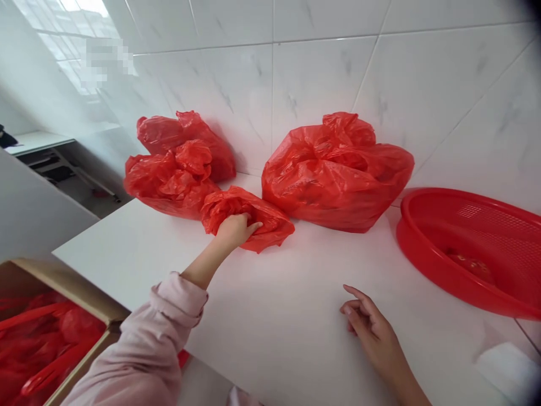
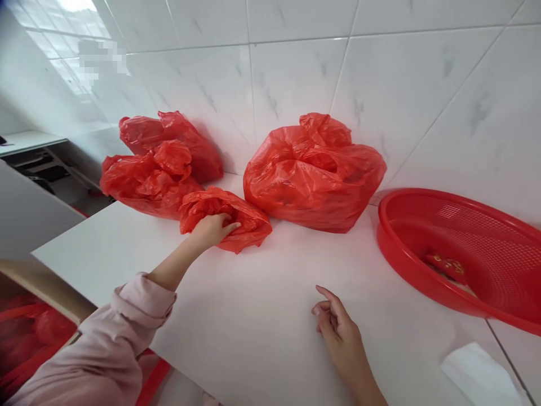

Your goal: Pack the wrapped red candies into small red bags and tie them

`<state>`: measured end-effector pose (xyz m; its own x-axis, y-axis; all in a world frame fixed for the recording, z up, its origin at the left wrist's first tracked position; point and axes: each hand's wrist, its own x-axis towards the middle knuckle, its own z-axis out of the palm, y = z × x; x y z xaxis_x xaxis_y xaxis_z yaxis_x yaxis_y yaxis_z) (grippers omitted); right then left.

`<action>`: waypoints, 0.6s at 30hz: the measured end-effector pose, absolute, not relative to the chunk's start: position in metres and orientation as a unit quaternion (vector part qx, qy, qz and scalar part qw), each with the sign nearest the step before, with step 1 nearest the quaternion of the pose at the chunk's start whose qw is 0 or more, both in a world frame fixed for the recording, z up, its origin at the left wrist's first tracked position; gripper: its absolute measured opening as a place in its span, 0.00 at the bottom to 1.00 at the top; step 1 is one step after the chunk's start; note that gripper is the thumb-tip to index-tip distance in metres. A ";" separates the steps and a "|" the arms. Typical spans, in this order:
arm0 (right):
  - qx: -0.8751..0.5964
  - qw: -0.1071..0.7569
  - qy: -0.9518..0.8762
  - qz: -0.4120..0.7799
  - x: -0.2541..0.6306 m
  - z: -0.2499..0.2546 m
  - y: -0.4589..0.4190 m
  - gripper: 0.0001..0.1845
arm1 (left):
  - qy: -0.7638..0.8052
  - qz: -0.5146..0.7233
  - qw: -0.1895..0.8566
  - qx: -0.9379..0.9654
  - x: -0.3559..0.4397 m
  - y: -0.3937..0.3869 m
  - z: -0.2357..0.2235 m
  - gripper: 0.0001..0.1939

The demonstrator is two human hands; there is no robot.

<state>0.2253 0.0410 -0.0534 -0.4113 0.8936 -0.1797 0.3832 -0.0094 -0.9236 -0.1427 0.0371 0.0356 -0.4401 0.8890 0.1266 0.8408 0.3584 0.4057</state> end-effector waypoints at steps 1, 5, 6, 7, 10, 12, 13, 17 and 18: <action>-0.483 0.242 -0.660 0.521 0.225 -0.052 0.041 0.26 | 0.828 0.199 0.078 0.518 -0.143 0.044 0.033 0.15; -0.478 0.237 -0.666 0.522 0.226 -0.048 0.040 0.23 | 0.815 0.236 0.111 0.518 -0.148 0.047 0.048 0.08; -0.474 0.238 -0.668 0.522 0.226 -0.048 0.040 0.23 | 0.807 0.265 0.107 0.516 -0.150 0.044 0.058 0.06; -0.469 0.239 -0.672 0.521 0.226 -0.048 0.040 0.23 | 0.800 0.297 0.099 0.511 -0.152 0.040 0.068 0.06; -0.459 0.241 -0.684 0.514 0.225 -0.046 0.039 0.21 | 0.787 0.393 0.073 0.469 -0.160 0.029 0.095 0.08; -0.450 0.235 -0.697 0.506 0.218 -0.039 0.038 0.20 | 0.781 0.438 0.068 0.440 -0.162 0.026 0.103 0.09; -0.441 0.231 -0.708 0.501 0.212 -0.032 0.036 0.19 | 0.777 0.453 0.070 0.431 -0.162 0.025 0.103 0.10; -0.320 0.236 -0.811 0.428 0.170 0.005 0.029 0.16 | 0.761 0.490 0.101 0.413 -0.153 0.027 0.093 0.12; -0.273 0.253 -0.846 0.382 0.155 0.015 0.028 0.16 | 0.754 0.500 0.119 0.410 -0.151 0.026 0.093 0.12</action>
